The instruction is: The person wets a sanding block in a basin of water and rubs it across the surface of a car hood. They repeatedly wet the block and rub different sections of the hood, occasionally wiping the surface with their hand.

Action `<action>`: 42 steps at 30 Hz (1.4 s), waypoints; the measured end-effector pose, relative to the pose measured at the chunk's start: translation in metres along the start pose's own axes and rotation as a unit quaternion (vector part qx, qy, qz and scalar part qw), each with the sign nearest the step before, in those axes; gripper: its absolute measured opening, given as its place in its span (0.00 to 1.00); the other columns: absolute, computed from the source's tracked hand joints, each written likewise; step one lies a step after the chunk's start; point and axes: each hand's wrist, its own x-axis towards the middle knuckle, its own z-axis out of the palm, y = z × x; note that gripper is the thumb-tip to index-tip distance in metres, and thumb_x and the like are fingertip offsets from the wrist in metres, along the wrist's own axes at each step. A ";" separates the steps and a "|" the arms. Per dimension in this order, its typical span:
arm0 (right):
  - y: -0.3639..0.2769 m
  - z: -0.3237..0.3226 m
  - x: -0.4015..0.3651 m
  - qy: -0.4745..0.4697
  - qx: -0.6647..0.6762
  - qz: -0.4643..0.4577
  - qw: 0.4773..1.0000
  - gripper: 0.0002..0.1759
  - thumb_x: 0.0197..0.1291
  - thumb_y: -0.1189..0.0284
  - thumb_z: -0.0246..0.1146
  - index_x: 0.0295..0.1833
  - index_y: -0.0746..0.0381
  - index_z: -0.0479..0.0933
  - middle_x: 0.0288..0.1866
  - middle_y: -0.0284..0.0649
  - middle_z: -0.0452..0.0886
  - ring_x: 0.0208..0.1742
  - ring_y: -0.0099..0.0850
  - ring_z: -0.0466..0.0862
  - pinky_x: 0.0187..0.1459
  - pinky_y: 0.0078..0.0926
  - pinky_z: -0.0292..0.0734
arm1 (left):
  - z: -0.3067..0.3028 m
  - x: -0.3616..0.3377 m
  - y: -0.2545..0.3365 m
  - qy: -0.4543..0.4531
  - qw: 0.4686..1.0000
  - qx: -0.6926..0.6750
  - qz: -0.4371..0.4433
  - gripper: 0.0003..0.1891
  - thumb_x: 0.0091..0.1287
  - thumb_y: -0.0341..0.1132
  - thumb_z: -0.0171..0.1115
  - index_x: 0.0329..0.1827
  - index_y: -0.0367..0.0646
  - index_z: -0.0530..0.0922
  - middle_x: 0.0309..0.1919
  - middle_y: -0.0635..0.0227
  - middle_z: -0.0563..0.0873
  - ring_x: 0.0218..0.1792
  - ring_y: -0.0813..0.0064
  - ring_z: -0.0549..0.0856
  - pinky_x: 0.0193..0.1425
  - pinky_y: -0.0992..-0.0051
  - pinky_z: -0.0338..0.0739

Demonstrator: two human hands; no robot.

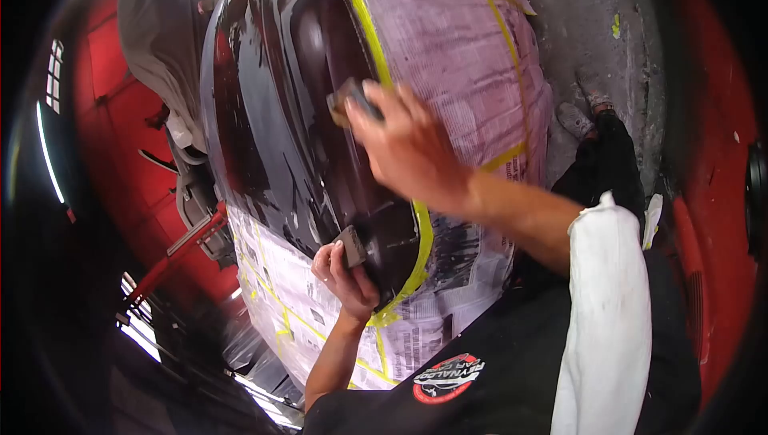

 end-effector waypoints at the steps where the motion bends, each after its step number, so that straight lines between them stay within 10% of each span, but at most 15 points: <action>1: -0.003 -0.001 -0.022 0.015 -0.001 -0.010 1.000 0.21 0.58 0.77 0.67 0.59 0.63 0.84 0.58 0.53 0.83 0.55 0.49 0.83 0.56 0.42 0.83 | 0.001 0.002 -0.001 0.003 1.000 -0.003 0.007 0.26 0.69 0.25 0.52 0.71 0.31 0.68 0.61 0.44 0.74 0.62 0.49 0.72 0.70 0.54 0.65; 25: 0.012 0.011 -0.008 0.089 0.013 -0.067 0.994 0.13 0.61 0.75 0.65 0.51 0.62 0.87 0.55 0.49 0.86 0.50 0.45 0.86 0.53 0.46 0.83 | 0.002 0.001 -0.002 0.011 0.999 0.006 0.029 0.26 0.68 0.26 0.58 0.70 0.34 0.73 0.60 0.48 0.76 0.61 0.49 0.74 0.67 0.55 0.69; 31: 0.057 -0.046 0.082 0.043 0.114 0.116 0.986 0.16 0.61 0.73 0.69 0.55 0.62 0.87 0.53 0.45 0.90 0.56 0.44 0.88 0.60 0.36 0.80 | -0.008 0.141 0.021 -0.073 0.970 0.131 0.193 0.27 0.60 0.28 0.65 0.66 0.54 0.83 0.57 0.64 0.80 0.59 0.57 0.80 0.65 0.57 0.70; 34: 0.078 -0.090 0.027 0.196 0.072 0.122 0.970 0.18 0.61 0.71 0.72 0.57 0.63 0.87 0.57 0.48 0.88 0.60 0.41 0.87 0.64 0.32 0.79 | 0.015 0.246 0.004 -0.059 0.943 0.166 0.282 0.27 0.61 0.25 0.61 0.64 0.57 0.84 0.57 0.62 0.82 0.58 0.54 0.81 0.63 0.57 0.74; 42: 0.138 -0.171 -0.046 0.160 0.068 0.296 0.939 0.18 0.69 0.69 0.70 0.62 0.63 0.84 0.59 0.39 0.88 0.58 0.23 0.85 0.63 0.21 0.76 | 0.052 0.381 -0.028 -0.007 0.939 0.150 0.309 0.19 0.71 0.28 0.60 0.64 0.50 0.84 0.55 0.56 0.88 0.58 0.51 0.84 0.66 0.56 0.75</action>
